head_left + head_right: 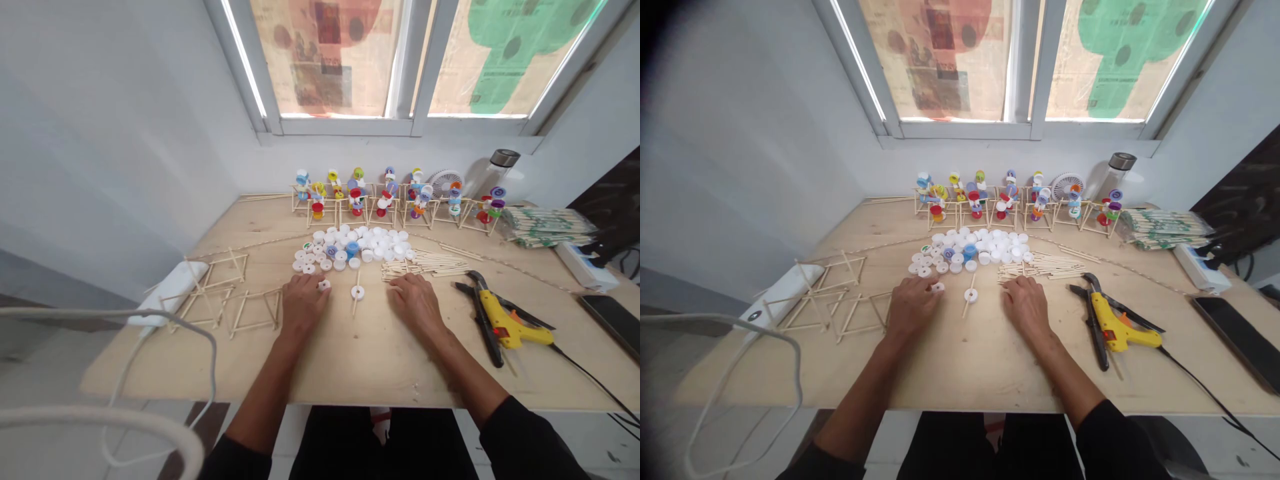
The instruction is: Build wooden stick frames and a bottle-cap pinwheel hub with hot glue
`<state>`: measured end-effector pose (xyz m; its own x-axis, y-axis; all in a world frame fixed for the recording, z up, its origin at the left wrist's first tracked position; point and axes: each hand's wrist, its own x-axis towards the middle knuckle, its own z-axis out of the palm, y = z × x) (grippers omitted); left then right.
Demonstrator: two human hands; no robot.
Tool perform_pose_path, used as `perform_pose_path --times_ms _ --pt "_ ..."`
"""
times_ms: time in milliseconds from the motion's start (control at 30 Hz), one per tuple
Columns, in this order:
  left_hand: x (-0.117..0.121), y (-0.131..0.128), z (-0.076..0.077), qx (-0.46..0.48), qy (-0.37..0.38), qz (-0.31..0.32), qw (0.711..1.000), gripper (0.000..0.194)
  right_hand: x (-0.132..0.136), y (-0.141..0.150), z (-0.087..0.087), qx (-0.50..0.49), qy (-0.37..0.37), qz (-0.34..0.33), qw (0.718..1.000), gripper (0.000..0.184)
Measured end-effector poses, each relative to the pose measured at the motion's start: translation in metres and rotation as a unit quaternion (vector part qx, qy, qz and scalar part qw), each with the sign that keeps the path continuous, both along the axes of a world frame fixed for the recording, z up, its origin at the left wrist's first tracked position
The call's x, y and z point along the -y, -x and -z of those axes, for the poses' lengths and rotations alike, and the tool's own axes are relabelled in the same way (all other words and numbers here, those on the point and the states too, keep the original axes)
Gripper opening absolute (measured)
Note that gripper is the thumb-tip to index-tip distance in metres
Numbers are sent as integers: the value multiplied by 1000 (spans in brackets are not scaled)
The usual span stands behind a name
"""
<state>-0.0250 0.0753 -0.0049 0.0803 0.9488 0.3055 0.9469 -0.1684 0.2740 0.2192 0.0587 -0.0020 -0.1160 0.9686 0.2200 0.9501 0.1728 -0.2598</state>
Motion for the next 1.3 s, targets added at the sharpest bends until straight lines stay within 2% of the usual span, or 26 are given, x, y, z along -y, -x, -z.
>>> perform_pose_path --times_ms 167,400,567,767,933,1067,1300 --pt "1 -6 5 -54 21 -20 998 32 10 -3 7 -11 -14 -19 1000 19" --pt "-3 -11 12 -36 29 7 999 28 15 -3 18 -62 -49 -7 997 17" --pt "-3 -17 13 -27 1 -5 1000 34 13 -5 23 -78 -61 3 995 18" --pt "0 -20 9 11 -16 29 999 28 12 -9 24 -83 -65 13 994 19" --pt "3 -30 2 35 24 78 996 27 13 -11 23 -87 -60 8 994 19" --pt "6 -40 -2 4 69 81 994 28 12 -11 23 -87 -57 1 995 19" --pt "13 -51 0 1 77 76 994 20 14 -10 23 -97 -55 -1 994 19"
